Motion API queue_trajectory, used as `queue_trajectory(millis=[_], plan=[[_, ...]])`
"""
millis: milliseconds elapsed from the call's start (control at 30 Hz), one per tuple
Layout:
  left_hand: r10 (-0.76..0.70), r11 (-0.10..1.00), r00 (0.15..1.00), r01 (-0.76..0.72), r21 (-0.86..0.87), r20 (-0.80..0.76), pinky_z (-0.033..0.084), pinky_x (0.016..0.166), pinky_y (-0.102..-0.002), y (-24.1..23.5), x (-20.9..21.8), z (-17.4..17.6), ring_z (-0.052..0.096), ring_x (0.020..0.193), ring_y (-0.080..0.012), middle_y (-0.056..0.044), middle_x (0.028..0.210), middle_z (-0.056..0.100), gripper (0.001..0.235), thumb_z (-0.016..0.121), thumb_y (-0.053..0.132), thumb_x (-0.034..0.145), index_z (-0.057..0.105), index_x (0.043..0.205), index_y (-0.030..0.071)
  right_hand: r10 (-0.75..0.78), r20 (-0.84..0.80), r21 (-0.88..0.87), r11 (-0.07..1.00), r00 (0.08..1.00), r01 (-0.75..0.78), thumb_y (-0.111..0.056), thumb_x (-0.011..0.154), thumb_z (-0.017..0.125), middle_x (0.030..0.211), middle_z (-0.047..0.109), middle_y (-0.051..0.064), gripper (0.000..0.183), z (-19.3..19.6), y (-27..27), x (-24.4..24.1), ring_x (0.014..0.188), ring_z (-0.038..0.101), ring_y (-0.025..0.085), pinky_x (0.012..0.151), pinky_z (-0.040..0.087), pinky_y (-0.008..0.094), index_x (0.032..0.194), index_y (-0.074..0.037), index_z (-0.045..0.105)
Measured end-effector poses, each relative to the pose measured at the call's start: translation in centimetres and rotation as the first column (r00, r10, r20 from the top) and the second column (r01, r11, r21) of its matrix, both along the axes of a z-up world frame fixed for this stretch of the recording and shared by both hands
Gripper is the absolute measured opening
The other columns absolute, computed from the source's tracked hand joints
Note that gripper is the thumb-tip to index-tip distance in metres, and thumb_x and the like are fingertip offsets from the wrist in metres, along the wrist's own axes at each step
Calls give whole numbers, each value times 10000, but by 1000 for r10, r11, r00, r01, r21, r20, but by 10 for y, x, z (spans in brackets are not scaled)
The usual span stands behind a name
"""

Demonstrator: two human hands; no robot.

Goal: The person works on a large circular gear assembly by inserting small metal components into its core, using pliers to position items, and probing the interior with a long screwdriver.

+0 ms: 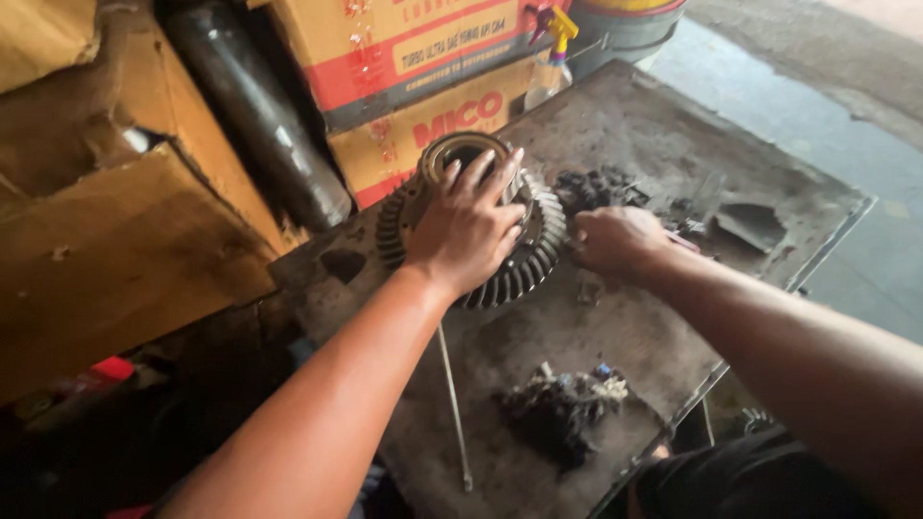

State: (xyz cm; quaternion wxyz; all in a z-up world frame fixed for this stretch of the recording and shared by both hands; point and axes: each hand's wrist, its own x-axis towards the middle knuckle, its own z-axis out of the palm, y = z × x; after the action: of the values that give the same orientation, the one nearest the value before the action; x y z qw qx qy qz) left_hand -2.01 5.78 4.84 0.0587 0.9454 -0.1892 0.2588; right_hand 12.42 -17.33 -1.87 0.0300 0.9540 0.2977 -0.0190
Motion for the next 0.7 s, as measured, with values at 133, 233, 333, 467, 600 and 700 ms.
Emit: queue_trajectory(millis=[133,233,333,467,600,700], plan=[[-9,1000,1000,9,-6,3,295,1178,-602,-2,-3,-10,359,1471,-375,-130,1612,375,240,702,321,916,764,1078,154,-97,-25,34,995,995,98,-482,916,620,1030,771,139,383,0,-15,-1,976,737,342,862,574,479,1094,-166,743],[-11,1000,1000,10,11,21,297,1151,-618,2,2,-9,357,1444,-391,-142,1598,368,274,696,346,901,767,1086,158,-180,-51,142,972,982,186,-459,878,671,1044,750,161,404,37,-24,11,964,713,345,835,557,462,1136,-161,757],[22,999,999,-23,37,29,311,1143,-612,0,0,-9,363,1439,-392,-140,1608,363,283,687,361,907,771,1076,149,-239,-239,326,893,941,310,-441,923,638,987,782,126,411,67,-33,4,873,731,298,784,571,438,1208,-158,725],[45,999,999,-45,28,29,317,1133,-615,-6,3,-7,367,1442,-391,-136,1603,369,274,688,364,910,781,1059,153,-182,-430,490,775,884,398,-545,964,634,866,744,53,440,102,-32,-13,739,666,145,670,551,382,1213,-199,743],[50,999,999,-50,-7,17,326,1147,-600,-11,4,-6,378,1455,-384,-127,1605,391,261,699,357,900,784,1037,152,-130,-517,305,895,846,324,-498,934,606,746,720,121,416,117,-26,-43,492,550,197,450,485,408,1177,-217,794],[70,997,998,-70,17,-1,315,1157,-600,-11,4,-1,374,1442,-395,-148,1596,393,251,706,351,891,782,981,129,-181,-511,232,912,840,338,-538,994,621,730,671,206,454,116,-20,-57,469,539,225,435,462,381,1166,-155,792]])
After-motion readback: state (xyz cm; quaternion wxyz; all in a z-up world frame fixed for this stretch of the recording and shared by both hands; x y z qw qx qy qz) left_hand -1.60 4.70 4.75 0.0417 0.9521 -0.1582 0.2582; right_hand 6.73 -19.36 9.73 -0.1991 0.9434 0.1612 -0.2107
